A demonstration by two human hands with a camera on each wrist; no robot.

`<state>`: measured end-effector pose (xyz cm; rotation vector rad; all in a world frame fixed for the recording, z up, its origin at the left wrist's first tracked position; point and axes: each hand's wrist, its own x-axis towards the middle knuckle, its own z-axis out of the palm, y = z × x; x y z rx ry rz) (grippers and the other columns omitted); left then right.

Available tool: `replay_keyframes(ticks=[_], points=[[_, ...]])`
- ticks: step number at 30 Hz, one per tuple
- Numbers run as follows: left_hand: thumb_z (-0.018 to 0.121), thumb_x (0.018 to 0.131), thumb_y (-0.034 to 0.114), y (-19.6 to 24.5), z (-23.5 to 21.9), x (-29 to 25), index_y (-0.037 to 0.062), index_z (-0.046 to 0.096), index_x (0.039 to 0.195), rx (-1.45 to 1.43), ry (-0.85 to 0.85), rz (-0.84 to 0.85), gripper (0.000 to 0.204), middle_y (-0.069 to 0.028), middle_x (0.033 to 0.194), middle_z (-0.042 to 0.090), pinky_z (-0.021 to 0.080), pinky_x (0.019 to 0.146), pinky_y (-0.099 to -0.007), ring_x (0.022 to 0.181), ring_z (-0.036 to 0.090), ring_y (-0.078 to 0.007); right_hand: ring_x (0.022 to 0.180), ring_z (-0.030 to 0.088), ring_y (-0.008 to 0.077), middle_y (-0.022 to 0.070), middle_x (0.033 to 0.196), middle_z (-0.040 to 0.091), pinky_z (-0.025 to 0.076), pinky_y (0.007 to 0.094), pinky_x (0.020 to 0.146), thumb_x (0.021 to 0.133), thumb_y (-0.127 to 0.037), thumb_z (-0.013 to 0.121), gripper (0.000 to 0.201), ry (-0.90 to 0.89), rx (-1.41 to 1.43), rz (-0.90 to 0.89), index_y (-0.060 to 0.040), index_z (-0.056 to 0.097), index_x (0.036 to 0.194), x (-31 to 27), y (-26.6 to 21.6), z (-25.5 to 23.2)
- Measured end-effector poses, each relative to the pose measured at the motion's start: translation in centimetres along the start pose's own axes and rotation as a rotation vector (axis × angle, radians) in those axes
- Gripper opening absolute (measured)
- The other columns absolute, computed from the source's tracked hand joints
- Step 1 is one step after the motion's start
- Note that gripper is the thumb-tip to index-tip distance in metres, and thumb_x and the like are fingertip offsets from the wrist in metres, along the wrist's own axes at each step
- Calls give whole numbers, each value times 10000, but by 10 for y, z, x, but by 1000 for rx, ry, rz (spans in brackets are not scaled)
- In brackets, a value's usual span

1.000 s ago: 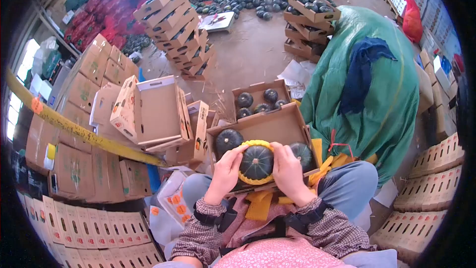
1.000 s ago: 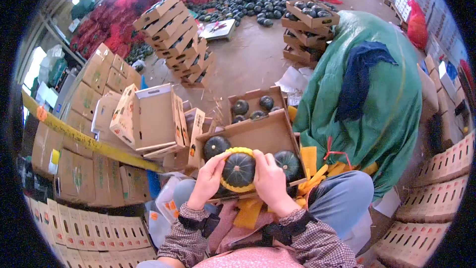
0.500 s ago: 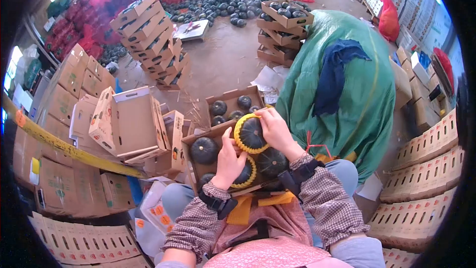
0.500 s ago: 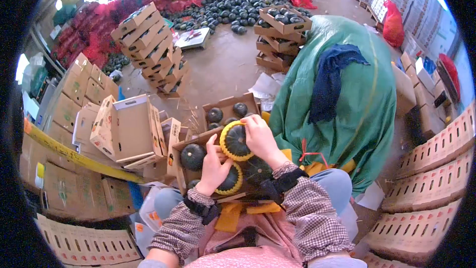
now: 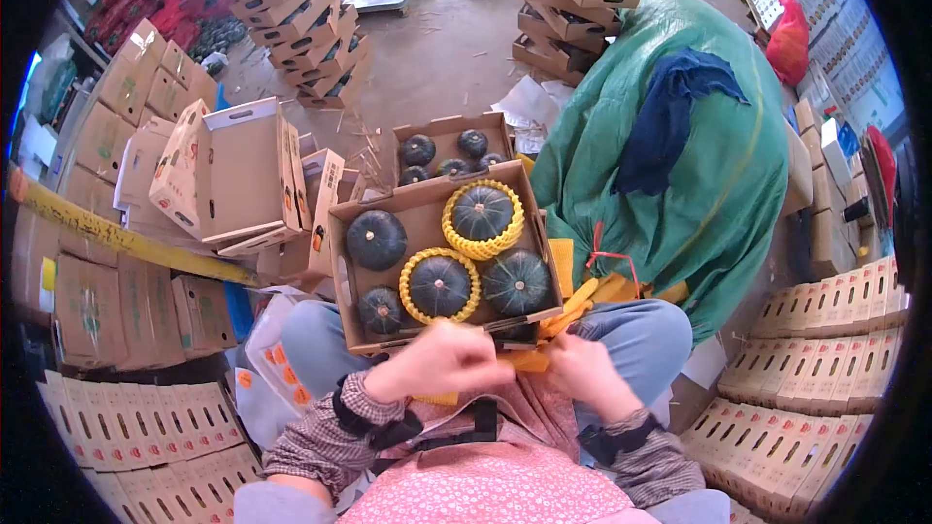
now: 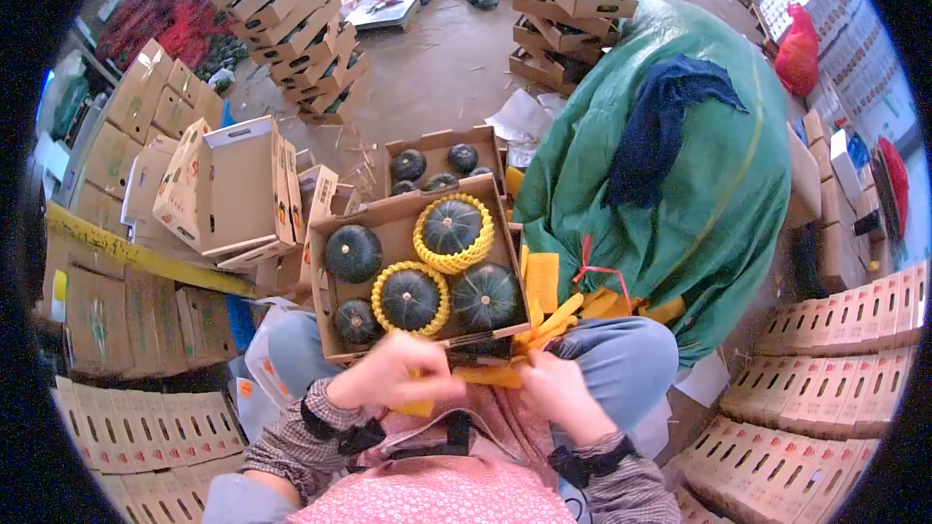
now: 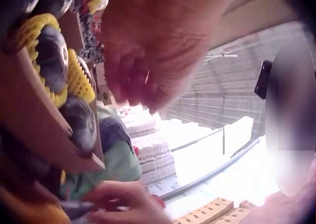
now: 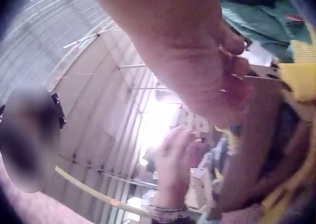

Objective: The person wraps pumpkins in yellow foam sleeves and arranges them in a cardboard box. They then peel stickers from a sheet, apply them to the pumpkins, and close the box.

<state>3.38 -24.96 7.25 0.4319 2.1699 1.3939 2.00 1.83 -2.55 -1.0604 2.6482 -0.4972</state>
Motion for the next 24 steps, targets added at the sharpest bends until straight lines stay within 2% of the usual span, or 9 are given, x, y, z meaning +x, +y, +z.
replay_keyframes(ticks=[1,4,8,12,15,17,19,20,24], points=[[673,865,244,0,6,0,13,679,874,3,-277,-51,232,-155,827,644,500,735,-386,778,623,-289,789,627,263,88,846,580,524,387,611,686,-175,670,144,-23,-2,-7,-90,660,802,-2,-3,7],[601,908,321,-21,47,-7,4,675,872,260,-380,70,328,-170,837,638,498,753,-408,831,620,-348,870,577,262,74,778,547,516,371,665,672,-167,651,118,144,106,-92,-80,630,750,-9,-18,-7],[609,900,317,-42,74,4,9,658,965,175,-311,15,319,-181,910,632,493,794,-420,887,612,-358,938,545,263,66,854,552,447,378,672,671,-140,644,179,53,-133,42,-106,646,847,-13,-3,34],[645,867,329,-83,95,3,-9,573,1093,169,-82,-34,414,-216,1025,616,473,857,-424,972,597,-378,937,571,292,87,856,609,417,430,716,700,-181,647,192,9,-28,-7,-104,664,875,-15,-6,48],[685,798,284,-113,111,5,-6,579,1025,207,130,-106,383,-228,1024,608,476,833,-440,997,585,-387,851,597,324,124,813,623,436,430,690,710,-146,644,159,36,185,-36,-81,648,855,-10,-9,54],[662,794,232,-121,113,8,14,562,1039,374,92,-63,343,-208,1027,604,478,801,-464,953,598,-396,743,587,289,122,776,612,449,390,637,727,-106,679,146,172,387,-3,-52,607,841,-8,-17,55],[639,807,214,-99,99,9,23,543,1085,385,-34,-55,351,-210,1017,587,475,794,-474,935,599,-406,636,577,254,121,739,601,462,349,585,743,-66,713,175,294,594,38,-22,567,828,-7,-27,44],[614,801,159,-95,100,5,36,545,1060,218,85,72,295,-184,963,576,481,751,-476,872,603,-404,776,556,327,97,774,584,434,401,730,737,-130,757,252,184,769,212,-41,540,829,-15,-33,29],[605,780,113,-21,77,-15,69,571,946,93,347,288,176,-139,864,531,492,674,-431,845,591,-359,699,570,148,63,769,613,449,286,651,746,-88,735,205,182,933,126,-7,576,847,-24,-66,-40]])
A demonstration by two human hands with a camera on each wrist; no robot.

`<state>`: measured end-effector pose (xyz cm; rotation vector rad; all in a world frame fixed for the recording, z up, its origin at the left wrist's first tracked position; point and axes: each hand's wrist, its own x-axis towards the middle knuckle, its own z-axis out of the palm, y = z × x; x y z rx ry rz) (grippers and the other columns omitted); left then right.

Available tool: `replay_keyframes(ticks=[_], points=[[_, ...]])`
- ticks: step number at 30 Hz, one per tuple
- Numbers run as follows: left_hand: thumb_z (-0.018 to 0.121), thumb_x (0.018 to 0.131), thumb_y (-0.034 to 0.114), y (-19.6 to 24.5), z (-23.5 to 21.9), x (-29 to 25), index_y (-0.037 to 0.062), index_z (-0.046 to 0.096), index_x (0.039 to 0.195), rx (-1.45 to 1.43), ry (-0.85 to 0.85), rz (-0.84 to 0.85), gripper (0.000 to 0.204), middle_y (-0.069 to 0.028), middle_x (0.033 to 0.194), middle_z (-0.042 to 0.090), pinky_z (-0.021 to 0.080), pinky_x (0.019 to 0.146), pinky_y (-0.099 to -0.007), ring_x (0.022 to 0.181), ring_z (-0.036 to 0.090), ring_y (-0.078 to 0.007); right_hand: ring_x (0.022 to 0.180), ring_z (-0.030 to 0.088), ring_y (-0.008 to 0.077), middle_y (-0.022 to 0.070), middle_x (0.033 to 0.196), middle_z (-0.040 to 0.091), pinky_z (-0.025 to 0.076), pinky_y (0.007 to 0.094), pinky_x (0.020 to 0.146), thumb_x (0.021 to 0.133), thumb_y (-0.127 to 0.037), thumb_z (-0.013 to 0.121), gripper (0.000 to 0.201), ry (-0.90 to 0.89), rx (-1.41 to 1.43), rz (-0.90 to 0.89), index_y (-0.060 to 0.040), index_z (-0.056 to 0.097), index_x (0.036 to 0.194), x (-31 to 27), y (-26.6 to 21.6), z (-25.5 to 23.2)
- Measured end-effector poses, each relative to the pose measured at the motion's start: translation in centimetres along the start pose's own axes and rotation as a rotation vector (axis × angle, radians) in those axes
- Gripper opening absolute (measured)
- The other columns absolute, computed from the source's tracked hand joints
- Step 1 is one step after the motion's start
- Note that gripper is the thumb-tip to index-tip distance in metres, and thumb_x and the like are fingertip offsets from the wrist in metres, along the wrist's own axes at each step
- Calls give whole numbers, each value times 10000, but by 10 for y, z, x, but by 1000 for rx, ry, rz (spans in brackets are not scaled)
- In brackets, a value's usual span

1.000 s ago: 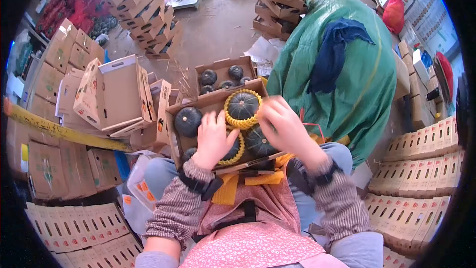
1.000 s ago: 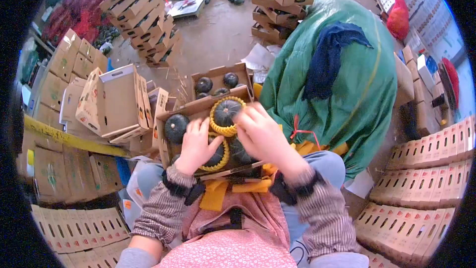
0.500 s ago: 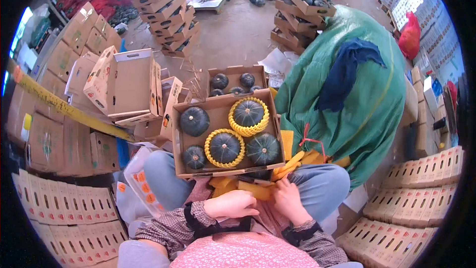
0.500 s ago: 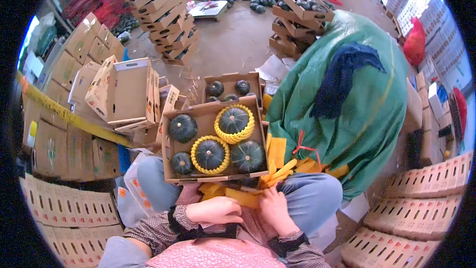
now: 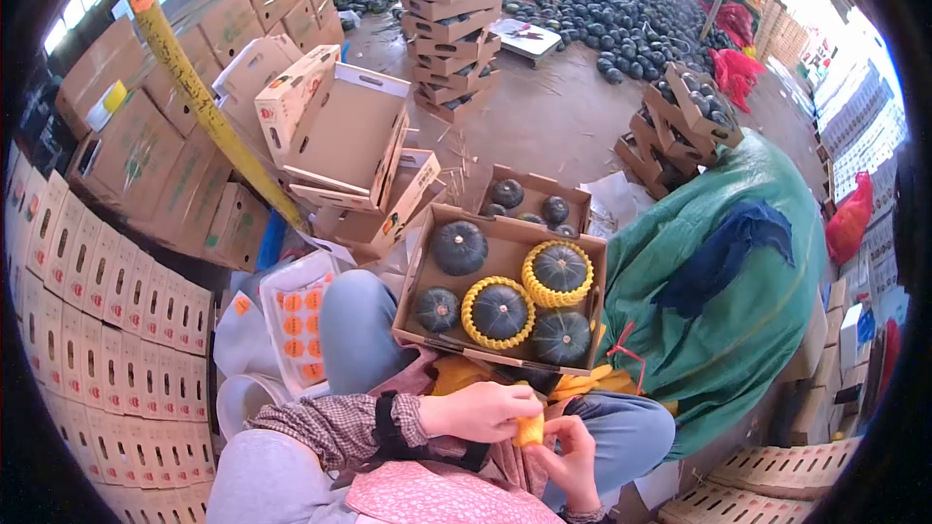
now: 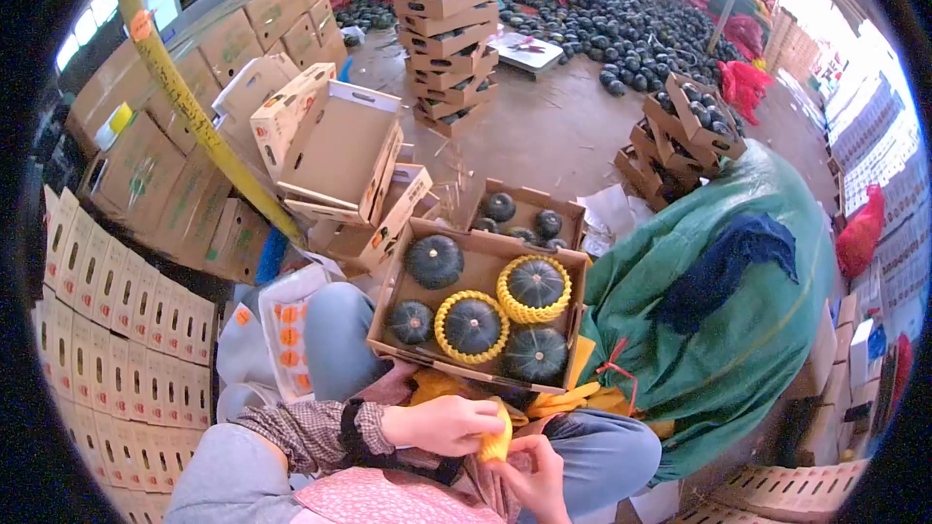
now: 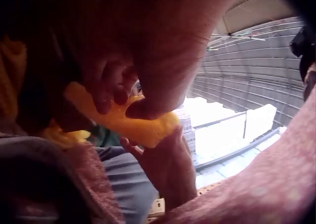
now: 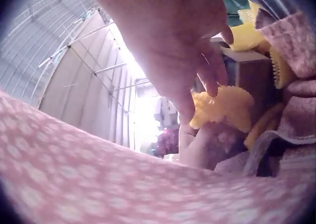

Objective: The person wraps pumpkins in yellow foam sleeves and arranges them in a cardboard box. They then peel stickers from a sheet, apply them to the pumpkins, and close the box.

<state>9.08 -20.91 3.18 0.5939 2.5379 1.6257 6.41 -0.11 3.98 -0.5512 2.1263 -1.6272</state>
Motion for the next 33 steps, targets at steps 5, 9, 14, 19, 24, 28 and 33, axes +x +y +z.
replay_keyframes(ticks=[5,9,14,19,24,28,33], points=[[626,744,135,17,-32,19,99,584,862,244,26,214,131,-82,824,490,438,677,-393,787,521,-281,618,531,107,69,711,587,421,249,582,748,-46,638,95,-238,59,-11,-6,589,819,7,6,-15],[716,768,271,27,-35,28,93,598,927,567,385,174,267,-64,830,497,417,706,-347,818,513,-245,752,501,91,30,817,561,407,225,690,764,23,506,45,33,354,40,20,550,759,18,-29,5],[742,769,168,46,-37,22,-20,577,967,24,267,87,320,-150,880,577,493,726,-388,818,587,-335,755,493,86,23,805,547,401,213,704,763,39,487,75,205,479,-56,21,542,715,31,-34,20],[675,719,16,23,-25,11,-22,591,1013,59,344,66,308,-166,932,608,514,786,-379,890,620,-340,854,533,126,58,889,531,439,231,793,748,118,533,238,420,436,-148,-10,482,943,39,-43,40],[617,843,-1,13,-25,2,-26,594,1044,-550,296,-289,205,-102,1006,643,513,822,-341,933,633,-227,877,575,148,71,902,583,473,265,779,729,75,664,258,495,-60,-207,-21,545,936,49,-32,40],[584,929,67,16,-47,-4,1,590,1101,-1720,181,-507,184,-66,1059,642,458,917,-294,1003,617,-171,816,658,194,99,902,694,514,313,801,769,76,593,105,97,715,205,34,666,832,37,-15,10],[653,882,103,11,-52,-4,-1,610,1096,-604,97,16,242,-129,1094,635,425,980,-365,1064,599,-261,935,667,204,109,997,696,517,321,872,814,61,576,188,3,1074,231,27,671,973,27,-12,10]])
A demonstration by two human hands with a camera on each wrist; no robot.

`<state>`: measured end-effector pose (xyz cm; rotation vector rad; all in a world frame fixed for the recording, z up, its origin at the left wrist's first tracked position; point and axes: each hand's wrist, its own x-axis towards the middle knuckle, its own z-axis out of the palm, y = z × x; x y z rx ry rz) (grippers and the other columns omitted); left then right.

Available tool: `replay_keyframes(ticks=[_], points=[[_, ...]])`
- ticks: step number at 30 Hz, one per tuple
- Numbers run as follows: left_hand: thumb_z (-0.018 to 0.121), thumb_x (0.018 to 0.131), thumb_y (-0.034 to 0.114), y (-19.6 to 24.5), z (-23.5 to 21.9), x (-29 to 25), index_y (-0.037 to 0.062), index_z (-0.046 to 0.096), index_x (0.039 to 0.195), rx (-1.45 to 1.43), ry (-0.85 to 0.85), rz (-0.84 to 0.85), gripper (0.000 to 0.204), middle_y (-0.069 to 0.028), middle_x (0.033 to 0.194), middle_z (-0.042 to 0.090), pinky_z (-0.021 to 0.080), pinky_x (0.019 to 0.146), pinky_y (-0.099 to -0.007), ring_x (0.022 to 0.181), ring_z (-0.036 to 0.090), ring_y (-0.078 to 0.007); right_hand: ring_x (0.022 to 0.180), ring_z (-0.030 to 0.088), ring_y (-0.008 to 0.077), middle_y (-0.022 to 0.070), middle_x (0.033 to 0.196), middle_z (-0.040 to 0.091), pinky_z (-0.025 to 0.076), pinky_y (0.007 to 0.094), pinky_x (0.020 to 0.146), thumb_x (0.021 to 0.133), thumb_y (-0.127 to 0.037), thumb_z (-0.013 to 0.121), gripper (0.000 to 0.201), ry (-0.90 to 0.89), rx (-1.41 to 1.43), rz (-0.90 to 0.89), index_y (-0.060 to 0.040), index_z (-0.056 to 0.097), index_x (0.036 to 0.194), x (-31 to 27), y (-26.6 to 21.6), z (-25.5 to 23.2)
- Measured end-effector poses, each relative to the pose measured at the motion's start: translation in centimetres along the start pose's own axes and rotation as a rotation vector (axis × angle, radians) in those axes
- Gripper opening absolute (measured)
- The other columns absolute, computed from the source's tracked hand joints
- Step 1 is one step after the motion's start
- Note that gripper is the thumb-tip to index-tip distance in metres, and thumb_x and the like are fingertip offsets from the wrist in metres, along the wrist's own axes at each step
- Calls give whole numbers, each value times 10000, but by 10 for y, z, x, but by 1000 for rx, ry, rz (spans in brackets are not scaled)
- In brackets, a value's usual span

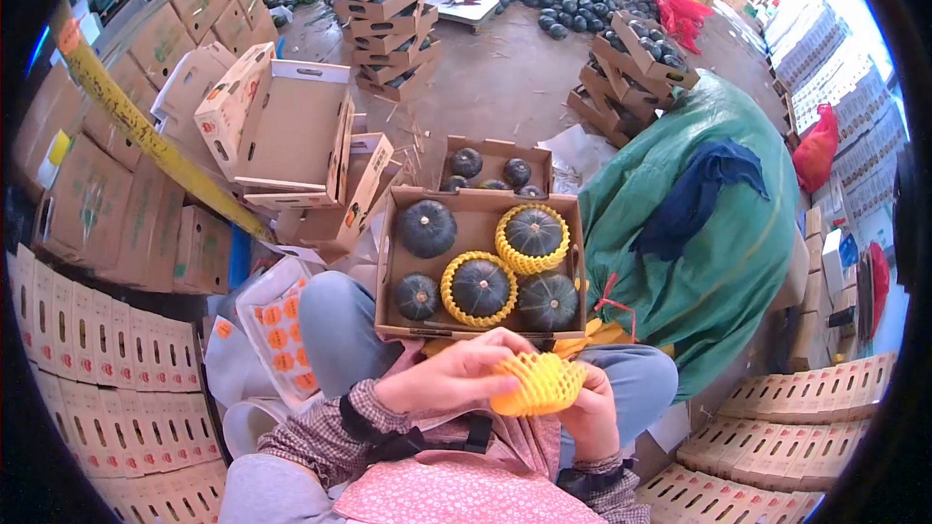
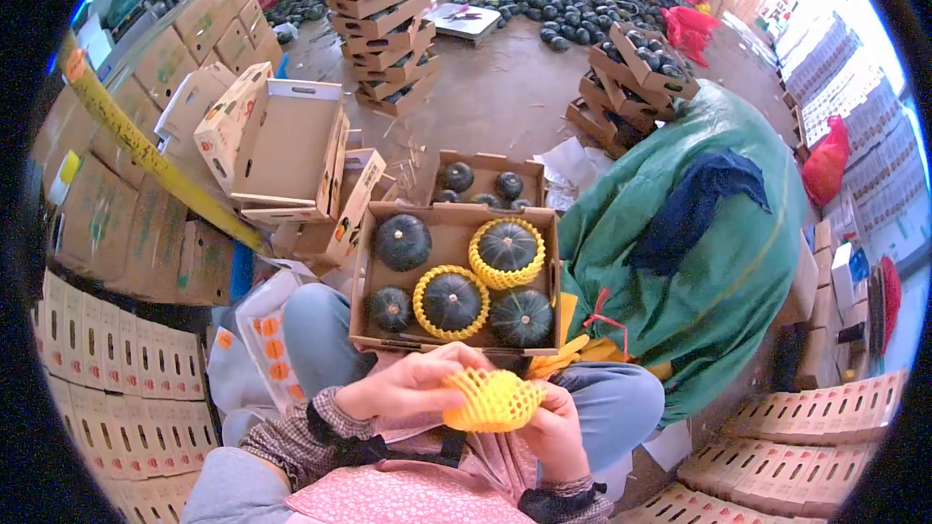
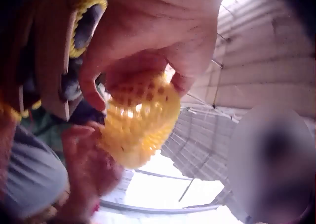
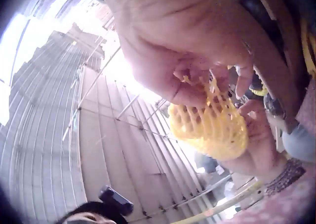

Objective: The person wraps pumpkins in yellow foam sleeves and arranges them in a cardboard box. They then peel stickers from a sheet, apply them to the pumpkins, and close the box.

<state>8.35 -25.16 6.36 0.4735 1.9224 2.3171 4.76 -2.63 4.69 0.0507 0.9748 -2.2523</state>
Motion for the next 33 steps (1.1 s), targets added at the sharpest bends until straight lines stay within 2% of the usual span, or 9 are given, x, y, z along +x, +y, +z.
replay_keyframes(ticks=[5,8,12,17,20,22,24,29,33], points=[[723,773,59,-9,25,7,-5,669,963,339,179,182,208,-107,1042,654,468,946,-403,1102,594,-319,1220,448,151,94,1371,415,417,289,984,872,26,562,523,-9,-142,-177,-44,376,1356,6,20,27],[745,730,62,-15,26,3,29,688,912,592,233,342,194,-75,979,661,480,911,-384,1050,614,-288,1241,434,183,103,1346,440,377,302,1032,853,26,577,528,17,-126,-37,-57,439,1356,6,10,39],[768,683,77,-3,23,-1,82,704,810,678,277,339,142,-14,853,609,459,832,-336,902,608,-238,1235,440,228,132,1322,463,357,329,1034,764,-34,715,429,-139,-763,-289,-26,611,1180,12,9,26],[643,921,159,-2,1,-12,0,602,1076,-328,-380,-311,226,-79,885,599,445,831,-312,911,578,-165,933,555,221,110,988,587,422,315,891,727,-33,717,190,-219,-483,-252,-27,527,727,9,10,15],[609,931,126,8,-30,-14,-36,595,1048,-24,-657,-306,200,-42,945,621,467,835,-298,925,570,-113,948,606,230,123,1047,643,439,339,941,736,-48,693,203,-406,34,165,27,616,909,10,6,16],[590,950,135,20,-31,-21,-22,603,999,-272,-63,-279,164,-3,970,624,473,806,-244,903,557,-59,957,623,232,124,1054,661,451,359,944,747,-87,710,342,-263,-181,476,51,637,1052,-1,-20,35],[534,972,127,0,-35,-26,6,576,1069,-890,274,-207,160,-7,978,619,487,800,-231,875,583,-76,1117,574,166,92,1215,616,421,324,996,914,-134,611,425,-540,-552,539,34,510,1292,27,-24,17],[514,985,159,37,-57,-29,1,583,1057,-681,150,-605,187,-14,763,560,461,647,-254,714,564,-107,819,640,109,48,995,665,474,201,606,981,-142,521,144,-402,-85,311,-19,562,1044,64,-56,70],[543,990,199,13,-58,5,-4,632,950,82,141,-320,225,70,803,549,400,613,-210,748,462,-7,656,589,85,55,817,652,461,240,561,993,-150,508,130,10,-776,-88,-29,553,1009,63,-35,47]])
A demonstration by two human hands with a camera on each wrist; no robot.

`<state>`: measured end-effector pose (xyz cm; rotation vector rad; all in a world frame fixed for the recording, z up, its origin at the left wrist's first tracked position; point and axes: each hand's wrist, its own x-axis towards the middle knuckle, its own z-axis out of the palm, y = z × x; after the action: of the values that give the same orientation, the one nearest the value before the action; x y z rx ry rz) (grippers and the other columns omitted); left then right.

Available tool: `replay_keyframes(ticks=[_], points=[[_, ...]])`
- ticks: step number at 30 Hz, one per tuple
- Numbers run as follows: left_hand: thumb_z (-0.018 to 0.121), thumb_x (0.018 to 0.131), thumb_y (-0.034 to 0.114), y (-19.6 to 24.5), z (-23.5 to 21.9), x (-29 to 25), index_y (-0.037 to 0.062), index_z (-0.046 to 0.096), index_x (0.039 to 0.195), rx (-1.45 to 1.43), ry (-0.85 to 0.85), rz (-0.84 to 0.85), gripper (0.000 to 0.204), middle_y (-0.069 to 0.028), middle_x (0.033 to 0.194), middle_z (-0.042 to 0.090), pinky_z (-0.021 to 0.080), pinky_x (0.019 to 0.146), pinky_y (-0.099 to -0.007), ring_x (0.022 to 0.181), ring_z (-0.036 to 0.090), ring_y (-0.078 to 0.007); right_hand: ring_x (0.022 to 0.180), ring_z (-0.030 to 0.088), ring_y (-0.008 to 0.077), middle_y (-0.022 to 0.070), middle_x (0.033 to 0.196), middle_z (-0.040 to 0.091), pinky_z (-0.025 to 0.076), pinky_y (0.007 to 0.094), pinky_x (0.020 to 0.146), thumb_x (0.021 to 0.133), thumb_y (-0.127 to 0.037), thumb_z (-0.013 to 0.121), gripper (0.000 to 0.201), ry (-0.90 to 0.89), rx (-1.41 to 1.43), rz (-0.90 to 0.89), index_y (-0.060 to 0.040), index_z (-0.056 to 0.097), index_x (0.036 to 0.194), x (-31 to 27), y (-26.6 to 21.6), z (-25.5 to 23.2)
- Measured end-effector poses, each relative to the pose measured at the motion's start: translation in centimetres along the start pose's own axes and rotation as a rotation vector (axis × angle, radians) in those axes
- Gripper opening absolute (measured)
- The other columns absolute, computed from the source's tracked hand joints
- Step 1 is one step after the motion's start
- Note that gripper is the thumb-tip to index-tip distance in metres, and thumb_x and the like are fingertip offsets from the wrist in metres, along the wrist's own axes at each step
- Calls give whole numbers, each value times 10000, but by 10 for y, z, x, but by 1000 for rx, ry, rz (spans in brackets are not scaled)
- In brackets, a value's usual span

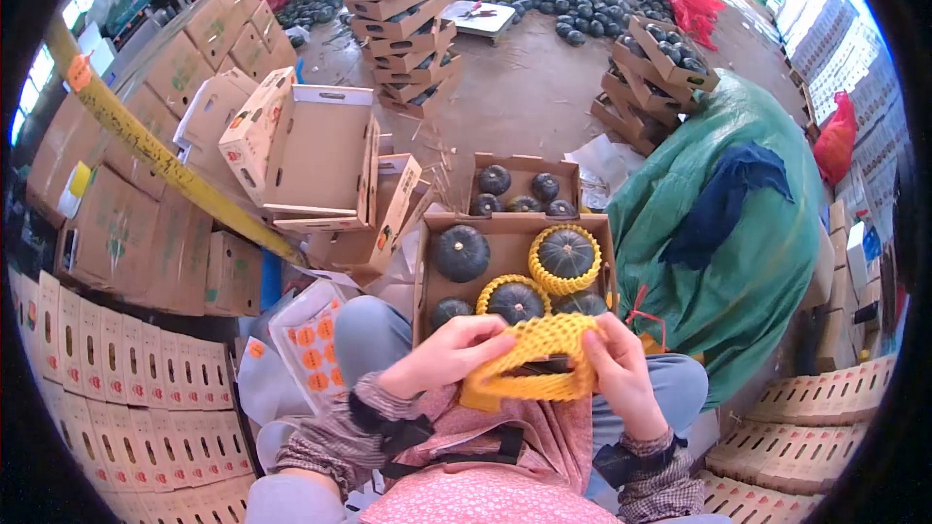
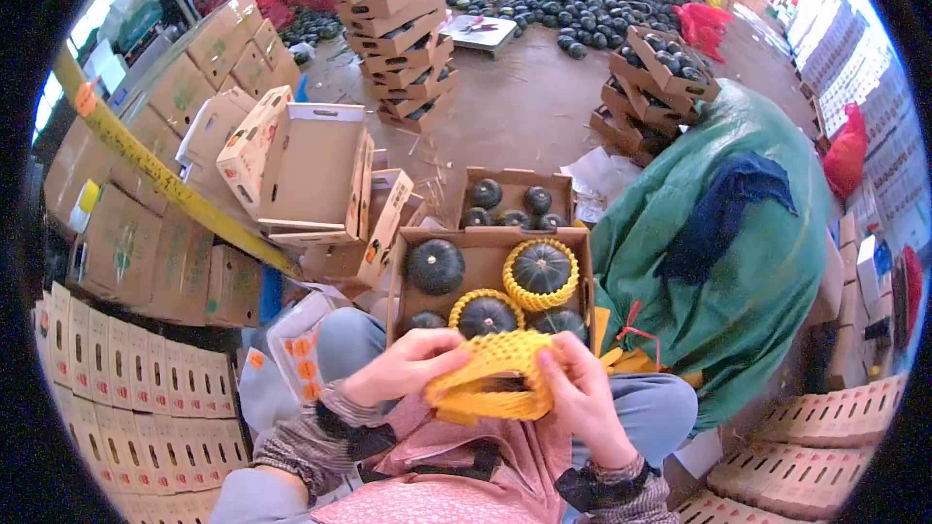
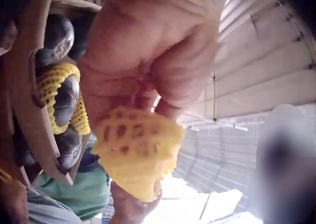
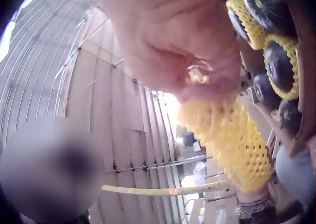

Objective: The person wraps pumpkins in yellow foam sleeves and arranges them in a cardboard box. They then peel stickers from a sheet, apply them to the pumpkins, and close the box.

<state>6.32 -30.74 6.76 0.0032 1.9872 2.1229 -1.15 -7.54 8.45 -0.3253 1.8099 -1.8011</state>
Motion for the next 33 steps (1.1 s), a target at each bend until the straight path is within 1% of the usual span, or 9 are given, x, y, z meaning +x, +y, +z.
replay_keyframes(ticks=[4,8,11,16,19,20,24,29,33], points=[[606,920,168,-23,50,68,-1,581,860,500,332,340,181,-168,742,581,450,613,-369,678,580,-279,761,580,462,276,756,559,454,417,602,968,-150,507,120,347,-656,-42,-36,468,962,-9,11,-16],[592,917,176,-40,63,100,10,578,887,522,250,188,169,-218,805,620,475,658,-449,800,618,-410,820,631,408,234,907,621,495,432,626,988,-175,461,148,204,-655,-45,-32,493,1007,-5,67,-36],[560,941,220,-52,64,115,21,573,952,457,157,99,200,-229,899,638,497,727,-442,909,630,-405,850,659,313,136,1038,632,518,411,701,988,-155,453,176,145,-10,336,-26,516,1091,15,50,-25],[523,971,242,-17,58,97,19,566,1014,457,221,92,231,-220,932,630,496,774,-414,898,633,-363,996,562,190,120,1079,604,445,316,888,990,-104,439,239,294,-202,32,0,512,1192,3,44,-16],[541,972,199,16,43,46,23,549,974,449,415,215,176,-185,858,608,488,735,-364,795,619,-274,873,554,292,168,928,560,437,385,765,975,-114,463,117,334,-408,-161,-15,504,1021,2,20,12],[553,954,190,9,34,40,35,533,981,443,464,228,158,-219,828,597,466,672,-453,791,589,-431,815,521,339,190,883,523,417,413,732,974,-117,462,101,301,-464,-183,-19,484,976,10,14,25],[568,976,204,-33,4,57,39,539,912,329,659,243,179,-95,674,531,446,615,-282,668,450,-68,758,547,354,203,822,541,436,385,683,975,-106,488,86,318,-297,-321,-20,491,962,67,40,28],[599,953,153,-55,-5,72,30,590,881,24,708,184,142,-25,732,612,444,622,-240,687,510,-47,661,510,136,49,722,556,418,293,603,973,-134,528,144,438,-342,-216,-7,517,905,81,46,20],[611,940,120,-64,-9,77,33,613,938,-124,696,132,86,-30,744,635,465,640,-240,724,563,-54,697,536,141,70,754,574,438,313,649,975,-142,531,168,421,49,-48,1,526,884,89,88,13]])
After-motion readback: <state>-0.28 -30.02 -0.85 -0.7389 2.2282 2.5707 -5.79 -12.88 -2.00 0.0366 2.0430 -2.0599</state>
